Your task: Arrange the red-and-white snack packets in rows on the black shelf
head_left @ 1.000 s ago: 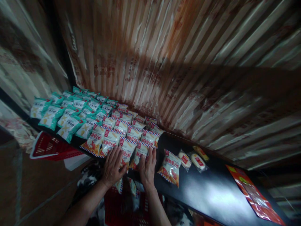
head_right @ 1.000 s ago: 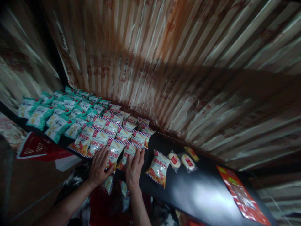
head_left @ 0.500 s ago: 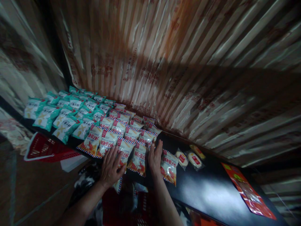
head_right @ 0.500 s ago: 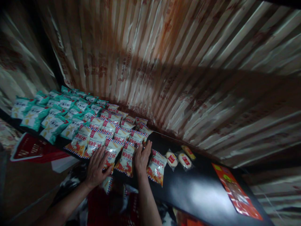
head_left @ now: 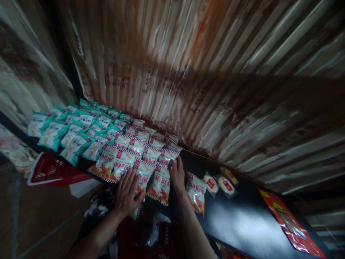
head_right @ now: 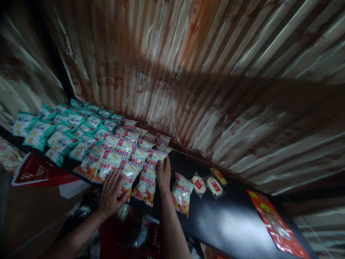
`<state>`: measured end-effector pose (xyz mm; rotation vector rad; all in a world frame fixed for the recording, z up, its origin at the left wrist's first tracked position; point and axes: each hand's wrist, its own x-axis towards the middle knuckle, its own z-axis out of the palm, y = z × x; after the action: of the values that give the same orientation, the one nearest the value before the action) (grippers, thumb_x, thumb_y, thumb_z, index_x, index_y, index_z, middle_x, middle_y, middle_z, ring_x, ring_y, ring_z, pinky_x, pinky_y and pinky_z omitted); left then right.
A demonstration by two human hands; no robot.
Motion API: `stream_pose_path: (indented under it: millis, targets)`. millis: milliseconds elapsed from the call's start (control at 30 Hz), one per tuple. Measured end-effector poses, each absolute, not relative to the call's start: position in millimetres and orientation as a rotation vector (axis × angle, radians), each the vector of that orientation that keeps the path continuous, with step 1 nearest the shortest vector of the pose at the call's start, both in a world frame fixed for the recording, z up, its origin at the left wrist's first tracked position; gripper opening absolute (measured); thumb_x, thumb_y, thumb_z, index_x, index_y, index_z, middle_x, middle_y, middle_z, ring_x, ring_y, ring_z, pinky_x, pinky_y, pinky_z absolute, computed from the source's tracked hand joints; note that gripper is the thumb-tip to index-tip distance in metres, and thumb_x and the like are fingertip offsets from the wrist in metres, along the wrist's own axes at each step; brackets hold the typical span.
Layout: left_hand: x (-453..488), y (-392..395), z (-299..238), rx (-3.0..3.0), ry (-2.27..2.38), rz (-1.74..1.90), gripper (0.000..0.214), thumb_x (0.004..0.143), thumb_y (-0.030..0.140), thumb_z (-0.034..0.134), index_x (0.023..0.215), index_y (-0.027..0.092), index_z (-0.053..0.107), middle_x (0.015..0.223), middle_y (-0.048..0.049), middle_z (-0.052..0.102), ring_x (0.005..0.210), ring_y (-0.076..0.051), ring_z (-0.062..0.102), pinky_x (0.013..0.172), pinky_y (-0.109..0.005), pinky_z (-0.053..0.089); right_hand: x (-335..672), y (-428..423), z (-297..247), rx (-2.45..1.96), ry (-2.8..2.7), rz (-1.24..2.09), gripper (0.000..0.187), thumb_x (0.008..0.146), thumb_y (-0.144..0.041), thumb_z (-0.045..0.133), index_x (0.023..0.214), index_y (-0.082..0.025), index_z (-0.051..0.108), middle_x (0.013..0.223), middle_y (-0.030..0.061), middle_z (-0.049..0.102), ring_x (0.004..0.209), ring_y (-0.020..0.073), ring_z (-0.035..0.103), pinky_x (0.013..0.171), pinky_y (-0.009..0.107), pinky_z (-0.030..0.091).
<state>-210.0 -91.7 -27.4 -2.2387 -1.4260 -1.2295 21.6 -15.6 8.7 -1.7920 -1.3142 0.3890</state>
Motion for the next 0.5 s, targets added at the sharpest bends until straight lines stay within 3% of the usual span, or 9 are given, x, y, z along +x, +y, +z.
stream_pose_path:
  millis: [367, 500]
  targets:
    - [-209, -91, -25, -2.232, -1.405, -1.243, 0.065, 0.084, 0.028, 0.058, 0.142, 0.014, 0.033, 0.137, -0.0191, 0.049, 0.135, -0.031, 0.036, 0.106, -0.051, 0.035, 54, 34, 3, -1.763, -1.063, 0.582, 0.077, 0.084, -0.067, 0.03, 0.137, -0.013, 0.043, 0.134, 0.0134, 0.055, 0.122, 0.0253, 0.052, 0.097, 0.038, 0.04]
    - [-209, -91, -26, -2.241, -1.406, -1.254, 0.061, 0.084, 0.029, 0.058, 0.139, 0.014, 0.037, 0.136, -0.0192, 0.05, 0.135, -0.031, 0.037, 0.106, -0.051, 0.035, 52, 39, -1, -1.678, -1.091, 0.683, 0.072, 0.082, -0.067, 0.035, 0.131, -0.017, 0.052, 0.127, 0.0086, 0.061, 0.115, 0.0239, 0.056, 0.095, 0.034, 0.042]
